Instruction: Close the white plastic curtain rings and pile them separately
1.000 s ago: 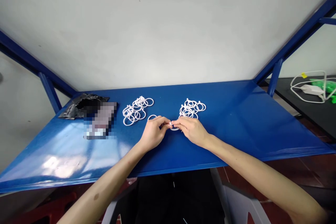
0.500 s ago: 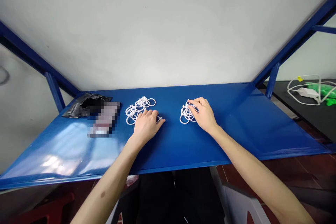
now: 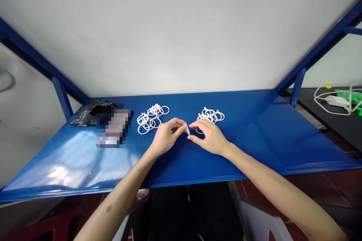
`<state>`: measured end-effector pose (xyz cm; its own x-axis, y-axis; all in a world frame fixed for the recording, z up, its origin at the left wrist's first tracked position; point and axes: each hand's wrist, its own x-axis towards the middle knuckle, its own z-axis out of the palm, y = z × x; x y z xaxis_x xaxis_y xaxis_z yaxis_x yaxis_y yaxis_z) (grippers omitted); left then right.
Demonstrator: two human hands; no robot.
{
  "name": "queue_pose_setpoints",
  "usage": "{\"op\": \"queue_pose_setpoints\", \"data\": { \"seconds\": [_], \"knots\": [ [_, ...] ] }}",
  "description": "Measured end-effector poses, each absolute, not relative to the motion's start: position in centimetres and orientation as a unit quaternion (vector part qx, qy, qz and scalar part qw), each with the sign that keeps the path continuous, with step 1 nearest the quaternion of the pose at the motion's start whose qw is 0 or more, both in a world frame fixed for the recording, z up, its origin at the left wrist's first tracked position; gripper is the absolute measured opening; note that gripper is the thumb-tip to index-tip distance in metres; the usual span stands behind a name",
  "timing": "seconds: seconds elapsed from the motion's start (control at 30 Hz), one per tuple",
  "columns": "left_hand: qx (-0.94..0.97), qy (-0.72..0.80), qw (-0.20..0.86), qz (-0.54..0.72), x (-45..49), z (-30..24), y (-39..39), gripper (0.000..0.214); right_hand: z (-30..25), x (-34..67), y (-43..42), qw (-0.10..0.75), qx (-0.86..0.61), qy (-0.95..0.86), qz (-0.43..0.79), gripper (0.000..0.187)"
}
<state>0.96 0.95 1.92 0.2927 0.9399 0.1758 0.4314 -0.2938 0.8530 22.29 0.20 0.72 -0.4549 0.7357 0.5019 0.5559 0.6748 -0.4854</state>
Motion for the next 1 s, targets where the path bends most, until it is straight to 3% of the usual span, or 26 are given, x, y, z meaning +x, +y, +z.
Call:
{"op": "queue_pose_setpoints", "data": {
  "seconds": [0.17,0.57,1.0],
  "knots": [
    [0.692,0.485,0.384,0.373,1.8,1.3,0.7,0.03,0.0,21.9,0.0,0.354,-0.413,-0.822,0.17,0.011],
    [0.621,0.446,0.5,0.406,1.7,0.7,1.3,0.027,0.6,22.2,0.5,0.439,-0.395,-0.761,0.268,0.016],
    [0.687,0.415,0.421,0.423,1.7,0.0,0.8,0.007,0.5,22.5,0.1,0.385,-0.36,-0.795,0.301,0.016]
  ]
}}
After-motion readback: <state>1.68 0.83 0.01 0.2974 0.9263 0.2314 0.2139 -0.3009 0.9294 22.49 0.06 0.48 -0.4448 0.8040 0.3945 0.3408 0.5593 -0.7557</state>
